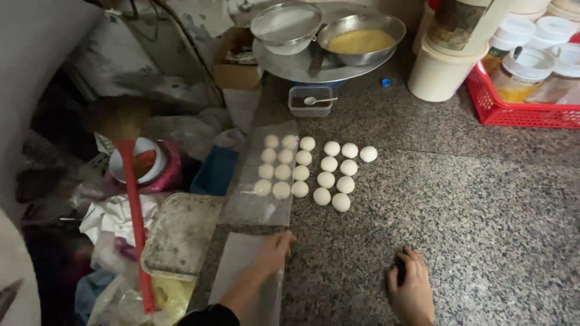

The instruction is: Shape small portions of dough into balls and arrange them in rows on a plastic sheet

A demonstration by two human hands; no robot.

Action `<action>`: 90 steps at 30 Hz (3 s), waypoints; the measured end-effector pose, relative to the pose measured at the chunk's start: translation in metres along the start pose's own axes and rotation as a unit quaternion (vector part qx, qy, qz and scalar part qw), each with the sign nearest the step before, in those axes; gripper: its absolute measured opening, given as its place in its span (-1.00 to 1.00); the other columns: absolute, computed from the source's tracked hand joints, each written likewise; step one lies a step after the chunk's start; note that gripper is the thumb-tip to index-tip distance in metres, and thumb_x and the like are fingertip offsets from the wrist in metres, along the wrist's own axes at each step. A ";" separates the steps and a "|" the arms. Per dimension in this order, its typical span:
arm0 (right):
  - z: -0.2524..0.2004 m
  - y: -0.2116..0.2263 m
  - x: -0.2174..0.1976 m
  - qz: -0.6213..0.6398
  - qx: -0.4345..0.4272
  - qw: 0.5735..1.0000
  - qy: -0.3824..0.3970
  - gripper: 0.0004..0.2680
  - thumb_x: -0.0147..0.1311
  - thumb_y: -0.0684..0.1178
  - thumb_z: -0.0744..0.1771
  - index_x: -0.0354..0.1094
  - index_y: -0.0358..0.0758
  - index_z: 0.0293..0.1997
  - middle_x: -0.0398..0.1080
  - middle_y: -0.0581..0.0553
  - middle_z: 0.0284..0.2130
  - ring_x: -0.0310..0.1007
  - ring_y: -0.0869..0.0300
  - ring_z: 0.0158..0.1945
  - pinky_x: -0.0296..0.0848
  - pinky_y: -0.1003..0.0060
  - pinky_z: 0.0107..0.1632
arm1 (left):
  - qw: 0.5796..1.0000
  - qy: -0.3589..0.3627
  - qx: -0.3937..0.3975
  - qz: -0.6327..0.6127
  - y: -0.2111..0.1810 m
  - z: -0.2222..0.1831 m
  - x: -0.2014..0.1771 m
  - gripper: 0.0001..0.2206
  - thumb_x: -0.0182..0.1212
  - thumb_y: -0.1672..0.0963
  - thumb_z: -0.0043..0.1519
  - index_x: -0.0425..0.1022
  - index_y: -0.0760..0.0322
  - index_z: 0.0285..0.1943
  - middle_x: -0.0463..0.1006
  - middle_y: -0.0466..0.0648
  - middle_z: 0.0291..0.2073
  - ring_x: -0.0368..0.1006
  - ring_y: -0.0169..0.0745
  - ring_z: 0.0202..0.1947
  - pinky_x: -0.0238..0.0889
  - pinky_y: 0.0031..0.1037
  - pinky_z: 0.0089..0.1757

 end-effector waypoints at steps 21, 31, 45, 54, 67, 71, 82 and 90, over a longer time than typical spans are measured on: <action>-0.005 -0.007 0.004 -0.014 0.058 0.998 0.031 -0.73 0.12 -0.04 0.33 0.41 -0.18 0.15 0.37 -0.18 0.32 0.22 -0.08 0.49 0.13 0.04 0.55 | 0.941 -0.077 -0.330 0.024 0.114 0.054 -0.145 -0.12 -0.47 -0.37 0.34 0.67 0.28 -0.09 0.58 0.14 -0.12 0.50 0.24 -0.02 0.12 0.14 0.12; -0.002 -0.004 0.003 -0.021 0.028 0.999 0.017 -0.73 0.10 -0.09 0.32 0.40 -0.24 0.15 0.37 -0.29 0.29 0.22 -0.17 0.49 0.13 -0.03 0.56 | 0.846 -0.458 -0.012 -0.274 0.001 0.038 -0.163 -0.68 0.02 0.14 0.40 0.12 0.08 -0.47 0.12 -0.22 -0.62 -0.03 -0.36 -0.57 -0.10 -0.34 -0.37; -0.001 0.002 -0.001 -0.025 0.054 0.997 0.040 -0.72 0.07 -0.05 0.34 0.37 -0.21 0.19 0.33 -0.20 0.34 0.16 -0.11 0.53 0.14 -0.02 0.54 | 0.928 0.099 0.345 0.101 -0.225 -0.049 0.013 -0.85 0.20 0.10 0.34 0.67 -0.04 0.00 0.46 -0.11 0.42 0.12 0.09 0.50 -0.11 0.07 0.32; -0.002 -0.018 0.011 0.100 0.164 0.978 0.077 -0.49 0.16 0.09 0.31 0.18 -0.22 0.44 0.28 -0.19 0.39 0.01 -0.09 0.55 -0.07 0.01 0.56 | 0.903 -0.137 0.356 -0.199 -0.061 -0.011 0.043 -0.66 0.22 0.26 0.22 0.57 0.20 0.19 0.50 0.02 0.30 0.36 0.01 0.37 0.15 -0.18 0.31; 0.116 0.095 0.019 0.326 0.538 0.777 0.024 -0.38 0.26 -0.06 0.31 -0.20 -0.26 0.44 0.23 -0.39 0.33 0.31 -0.19 0.36 0.49 -0.02 0.30 | 0.594 -0.087 -0.309 -0.738 0.012 0.024 -0.036 -0.69 -0.08 0.06 0.51 0.24 0.41 0.28 0.25 0.37 0.43 0.27 0.39 0.40 0.33 0.04 0.33; 0.142 0.093 0.000 0.449 0.535 0.715 -0.011 -0.80 0.00 -0.45 0.31 0.32 -0.44 -0.01 0.41 -0.27 -0.09 0.42 0.06 -0.23 0.52 0.29 -0.26 | 0.564 -0.067 -0.306 -0.764 -0.015 0.028 -0.034 -0.62 0.03 0.00 0.46 0.29 0.21 0.39 0.30 0.21 0.46 0.14 -0.04 -0.11 0.15 -0.18 -0.13; 0.215 0.120 -0.061 0.522 0.394 0.753 -0.076 -0.79 0.08 -0.20 0.40 0.33 -0.47 0.15 0.39 -0.21 -0.20 0.39 0.21 -0.34 0.59 0.15 -0.11 | 0.735 -0.136 -0.176 -0.640 0.053 0.163 -0.079 -0.76 -0.01 -0.03 0.45 0.35 0.14 -0.13 0.41 -0.08 -0.41 0.24 -0.34 -0.59 0.13 -0.43 -0.49; 0.290 0.131 -0.082 0.532 0.251 0.802 -0.099 -0.62 0.09 -0.20 0.42 0.18 -0.37 0.44 0.48 -0.21 -0.13 0.55 0.23 -0.32 0.70 0.33 -0.24 | 0.885 -0.236 0.042 -0.398 -0.138 0.078 -0.260 -0.61 0.12 -0.14 0.39 0.59 0.11 0.12 0.65 0.08 -0.18 0.51 -0.17 -0.33 0.25 -0.38 -0.30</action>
Point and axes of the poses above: each hand's wrist, its own z-axis towards the middle knuckle, its own x-axis out of the palm, y = z × x, the point moved 4 cm from there along z, towards the middle knuckle
